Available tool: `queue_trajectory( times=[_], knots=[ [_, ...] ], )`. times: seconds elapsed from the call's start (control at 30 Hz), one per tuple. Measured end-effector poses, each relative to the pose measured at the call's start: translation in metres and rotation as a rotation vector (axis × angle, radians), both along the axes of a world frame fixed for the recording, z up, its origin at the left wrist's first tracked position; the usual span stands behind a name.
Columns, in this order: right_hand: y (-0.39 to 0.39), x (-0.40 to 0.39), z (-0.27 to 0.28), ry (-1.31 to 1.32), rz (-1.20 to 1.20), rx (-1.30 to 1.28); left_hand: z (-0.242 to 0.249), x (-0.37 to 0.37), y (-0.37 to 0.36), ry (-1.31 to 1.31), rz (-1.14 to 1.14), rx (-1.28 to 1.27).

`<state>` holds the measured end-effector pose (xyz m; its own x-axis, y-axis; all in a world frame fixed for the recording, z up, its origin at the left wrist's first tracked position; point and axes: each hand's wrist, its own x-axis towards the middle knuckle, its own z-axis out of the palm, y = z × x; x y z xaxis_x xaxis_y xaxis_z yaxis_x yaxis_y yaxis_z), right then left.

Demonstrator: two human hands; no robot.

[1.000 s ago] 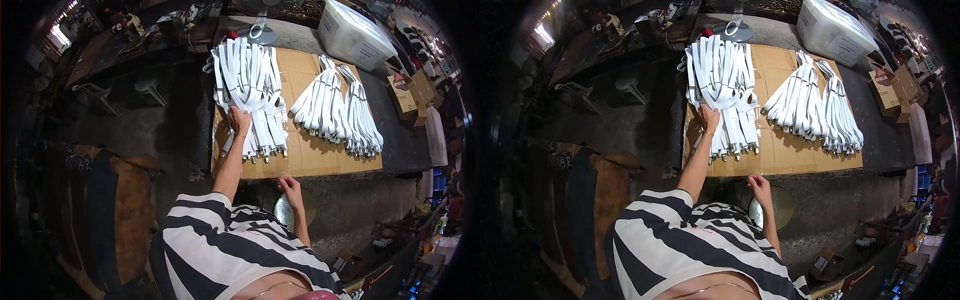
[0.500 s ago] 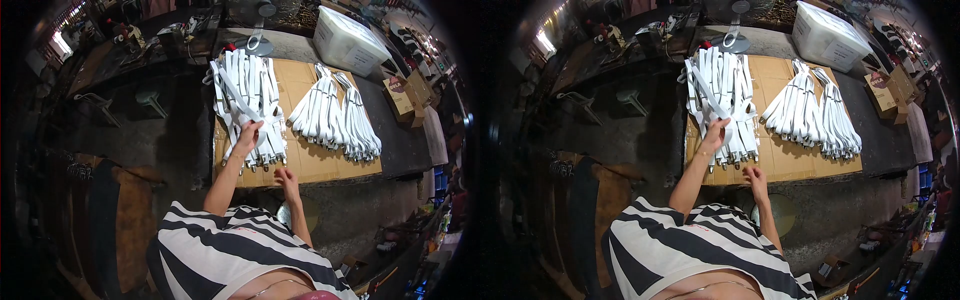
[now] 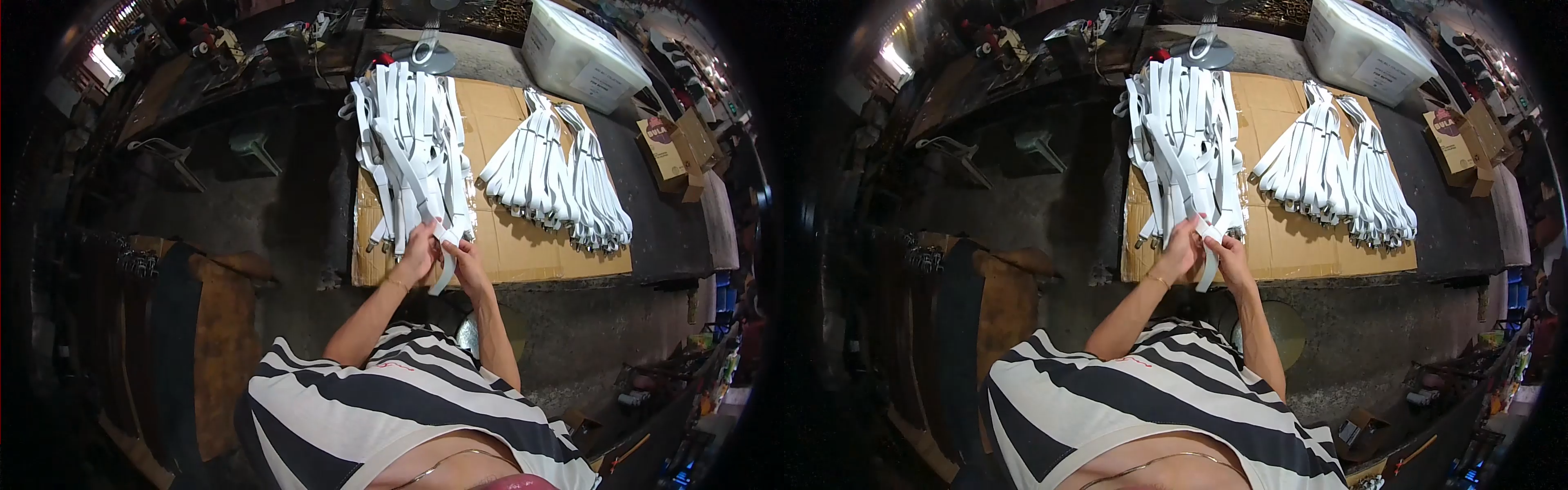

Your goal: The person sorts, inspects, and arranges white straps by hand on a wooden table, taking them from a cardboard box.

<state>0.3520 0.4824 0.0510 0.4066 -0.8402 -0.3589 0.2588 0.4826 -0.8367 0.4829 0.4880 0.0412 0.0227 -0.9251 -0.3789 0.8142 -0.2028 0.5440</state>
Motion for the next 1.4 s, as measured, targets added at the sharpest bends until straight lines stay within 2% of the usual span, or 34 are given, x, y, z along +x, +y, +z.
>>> queue_trajectory(
  times=[0.03, 0.17, 0.23, 0.27, 0.33, 0.4, 0.5, 0.67, 0.73, 0.8, 0.87, 0.9, 1.03, 1.27, 1.4],
  knots=[
    [0.001, -0.002, 0.003, 0.013, 0.058, -0.004, 0.005, 0.009, -0.002, 0.117, -0.030, -0.015],
    [0.017, -0.004, 0.023, -0.029, 0.061, 0.074, -0.021, 0.029, -0.032, 0.163, 0.055, 0.004],
    [0.019, -0.002, 0.030, -0.196, -0.010, 0.178, -0.005, 0.025, -0.030, 0.155, 0.017, -0.018],
    [0.018, -0.005, 0.029, -0.195, -0.013, 0.185, -0.001, 0.022, -0.026, 0.156, 0.015, -0.010],
    [0.012, -0.010, 0.028, -0.420, 0.040, 0.311, -0.001, 0.021, -0.020, 0.136, -0.104, -0.091],
    [0.010, -0.013, 0.024, -0.447, 0.030, 0.352, -0.001, 0.018, -0.018, 0.104, -0.099, -0.081],
    [0.016, -0.015, 0.018, -0.315, -0.016, 0.176, 0.000, 0.014, -0.010, -0.014, -0.046, -0.038],
    [0.032, -0.027, 0.021, -0.192, 0.035, 0.195, 0.000, 0.018, -0.003, -0.021, 0.015, -0.058],
    [0.038, -0.030, 0.020, -0.115, 0.138, 0.155, 0.004, 0.021, 0.002, 0.057, -0.009, -0.057],
    [0.045, -0.026, 0.014, -0.143, 0.155, 0.134, 0.002, 0.024, 0.004, 0.019, 0.009, -0.068],
    [0.054, -0.024, 0.009, -0.195, 0.127, 0.226, -0.008, 0.030, 0.001, 0.085, 0.027, -0.108],
    [0.060, -0.023, 0.012, -0.141, 0.110, 0.262, -0.011, 0.032, -0.002, 0.074, 0.058, -0.093],
    [0.093, -0.036, 0.011, -0.201, 0.227, 0.304, -0.011, 0.048, -0.005, 0.129, 0.109, -0.073],
    [0.148, -0.087, 0.030, -0.003, 0.210, 0.260, 0.004, 0.085, -0.003, 0.093, 0.174, -0.108],
    [0.186, -0.139, 0.045, 0.051, 0.233, 0.189, 0.020, 0.077, 0.008, 0.024, 0.187, -0.078]
  ],
)
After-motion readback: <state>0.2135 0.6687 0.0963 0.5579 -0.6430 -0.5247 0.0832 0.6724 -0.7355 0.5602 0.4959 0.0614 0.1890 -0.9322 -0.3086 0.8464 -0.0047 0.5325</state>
